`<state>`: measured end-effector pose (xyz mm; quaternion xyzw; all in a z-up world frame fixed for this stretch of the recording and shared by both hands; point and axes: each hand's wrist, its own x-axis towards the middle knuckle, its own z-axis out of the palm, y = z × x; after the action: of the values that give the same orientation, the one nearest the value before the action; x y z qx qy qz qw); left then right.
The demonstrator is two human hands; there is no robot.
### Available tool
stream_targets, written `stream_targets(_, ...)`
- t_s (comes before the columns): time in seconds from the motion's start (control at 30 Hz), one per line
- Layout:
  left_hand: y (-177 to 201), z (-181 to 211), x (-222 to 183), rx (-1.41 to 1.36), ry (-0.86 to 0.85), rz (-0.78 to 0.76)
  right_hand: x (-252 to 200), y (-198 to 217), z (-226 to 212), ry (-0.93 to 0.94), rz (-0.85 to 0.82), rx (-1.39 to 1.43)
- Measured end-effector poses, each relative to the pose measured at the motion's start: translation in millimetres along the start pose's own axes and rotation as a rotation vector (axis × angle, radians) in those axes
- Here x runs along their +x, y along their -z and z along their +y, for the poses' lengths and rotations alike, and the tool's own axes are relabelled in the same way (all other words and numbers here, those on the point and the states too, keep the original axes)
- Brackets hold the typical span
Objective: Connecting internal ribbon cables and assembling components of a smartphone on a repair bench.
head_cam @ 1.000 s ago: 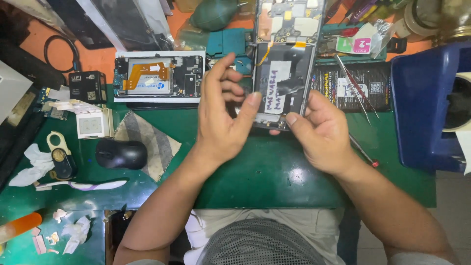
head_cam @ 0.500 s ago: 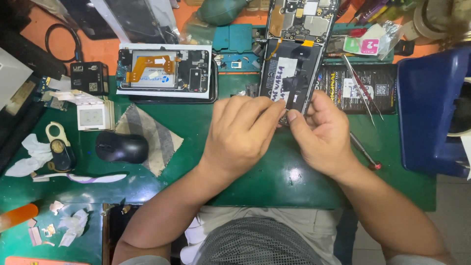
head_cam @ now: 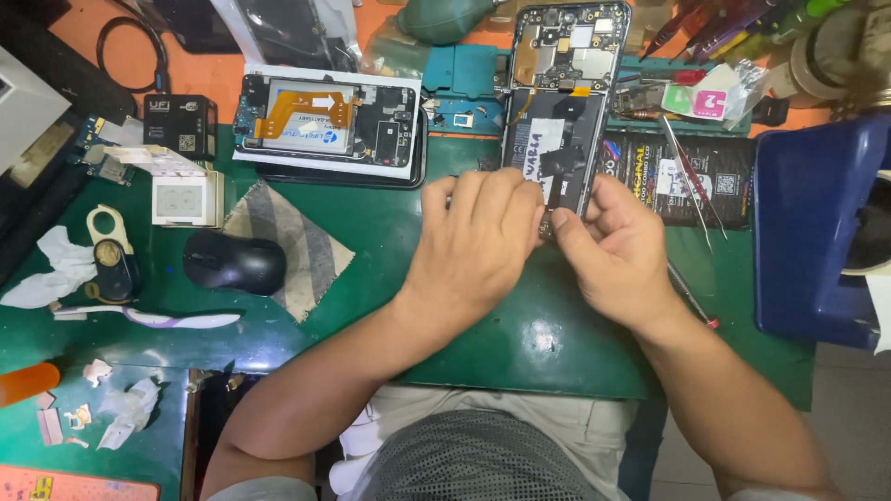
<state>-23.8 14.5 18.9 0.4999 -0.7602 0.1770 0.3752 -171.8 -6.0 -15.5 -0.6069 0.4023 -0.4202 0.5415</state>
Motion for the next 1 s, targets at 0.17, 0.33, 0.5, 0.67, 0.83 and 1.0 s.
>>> stream_targets(0.17, 4.1, -11.8, 0.6, -0.181, 0.113, -0.056, 0.2, -7.4, -19.8, -0.038, 0.022, 0.073)
stream_targets(0.33, 8.1, -11.5, 2.5, -0.307, 0.091, -0.039, 2.0, -4.1, -19.0, -0.047, 0.014, 0.093)
stream_targets(0.5, 1.1, -6.8, -1.9, -0.372, 0.080, 0.042, -0.3, 11.6, 7.1, 0.069, 0.022, 0.076)
stream_targets(0.67, -1.1, -6.1, -3.4, -0.366, 0.065, 0.097, 0.1, 9.1, 8.4, 0.134, 0.025, 0.107)
stream_targets(0.83, -6.5, -9.2, -5.8, -0.355, 0.066, 0.067, -3.8, 6.0, 6.8, 0.120, 0.021, 0.079)
stream_targets(1.0, -6.8, -15.6, -6.4, -0.466, 0.139, -0.034, -3.0, 3.8, 4.7, 0.051, 0.014, 0.085)
